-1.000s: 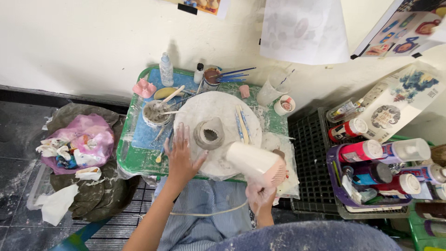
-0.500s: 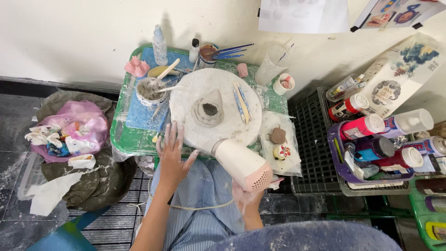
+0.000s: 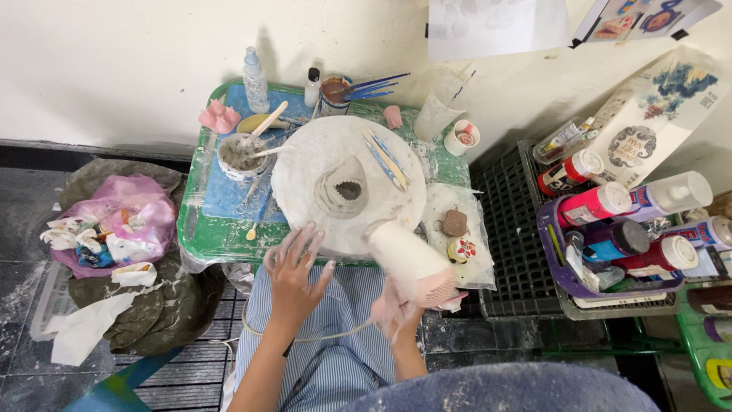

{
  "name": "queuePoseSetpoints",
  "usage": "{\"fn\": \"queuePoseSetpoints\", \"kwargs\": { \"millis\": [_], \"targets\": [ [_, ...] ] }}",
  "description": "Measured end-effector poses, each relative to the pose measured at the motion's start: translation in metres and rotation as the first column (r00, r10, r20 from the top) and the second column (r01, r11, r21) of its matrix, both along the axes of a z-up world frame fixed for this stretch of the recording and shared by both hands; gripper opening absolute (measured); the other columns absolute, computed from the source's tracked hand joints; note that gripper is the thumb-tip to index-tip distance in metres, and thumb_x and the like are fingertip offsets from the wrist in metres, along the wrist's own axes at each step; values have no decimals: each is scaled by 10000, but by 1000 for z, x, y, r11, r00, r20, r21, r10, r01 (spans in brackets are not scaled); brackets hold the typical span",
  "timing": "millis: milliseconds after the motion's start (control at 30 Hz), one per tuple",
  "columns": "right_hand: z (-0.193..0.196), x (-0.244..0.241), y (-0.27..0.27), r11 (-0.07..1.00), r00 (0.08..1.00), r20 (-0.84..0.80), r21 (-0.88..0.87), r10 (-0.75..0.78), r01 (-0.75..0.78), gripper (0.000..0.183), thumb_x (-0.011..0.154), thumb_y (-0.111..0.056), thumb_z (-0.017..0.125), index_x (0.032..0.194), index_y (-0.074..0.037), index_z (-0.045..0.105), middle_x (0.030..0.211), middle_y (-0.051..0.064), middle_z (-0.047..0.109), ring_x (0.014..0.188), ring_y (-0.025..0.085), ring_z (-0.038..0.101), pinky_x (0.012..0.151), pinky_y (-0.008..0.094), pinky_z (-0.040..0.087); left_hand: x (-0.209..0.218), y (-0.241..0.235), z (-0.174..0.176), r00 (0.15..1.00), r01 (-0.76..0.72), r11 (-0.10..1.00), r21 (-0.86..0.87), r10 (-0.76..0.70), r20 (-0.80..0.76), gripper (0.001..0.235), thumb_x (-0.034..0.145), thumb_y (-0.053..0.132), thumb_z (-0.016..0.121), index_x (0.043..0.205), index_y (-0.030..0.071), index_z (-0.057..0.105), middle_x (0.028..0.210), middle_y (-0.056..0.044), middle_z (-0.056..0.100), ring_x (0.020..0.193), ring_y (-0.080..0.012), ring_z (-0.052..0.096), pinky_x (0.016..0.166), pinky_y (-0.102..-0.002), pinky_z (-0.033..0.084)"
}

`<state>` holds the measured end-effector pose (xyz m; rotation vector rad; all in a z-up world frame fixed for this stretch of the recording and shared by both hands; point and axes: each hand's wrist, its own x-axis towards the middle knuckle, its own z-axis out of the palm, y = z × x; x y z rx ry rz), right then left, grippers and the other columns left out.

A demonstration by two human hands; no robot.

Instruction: The person shapes a clay sculpture by hand on a workbench and uses a hair dryer to dry the clay while continuing to mold the details.

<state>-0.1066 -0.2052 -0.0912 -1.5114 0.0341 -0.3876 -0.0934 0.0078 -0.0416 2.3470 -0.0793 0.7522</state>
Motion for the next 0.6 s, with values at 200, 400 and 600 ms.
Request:
{"fn": "queuePoseSetpoints", "kwargs": {
  "millis": [200,400,600],
  "targets": [
    [5,3,-9,1000,999,-52,-7,-7,7,260,1006,-79,586,1203,91,585,970,104,649,808,143,618,684,268,537,8,-2,2,999,7,1000,19,-7,31,557,872,333,728,1385,141,627,1500,-57,552,1430,-260,448,1164,-498,254],
    [28,16,-23,999,986,-167,-30,-19,14,261,984,-120,611,1157,75,616,872,95,653,700,149,606,575,272,508,3,-3,1,997,67,996,-57,-64,53,493,895,293,724,1361,150,651,1491,-50,567,1391,-235,496,1153,-457,285],
    [45,14,-59,997,991,-126,-57,38,-45,278,1005,-152,601,1131,96,610,867,104,668,706,150,645,584,274,552,8,4,8,995,73,997,-24,-71,75,420,905,260,723,1302,132,672,1470,-36,587,1422,-232,498,1179,-471,274]
  ]
}}
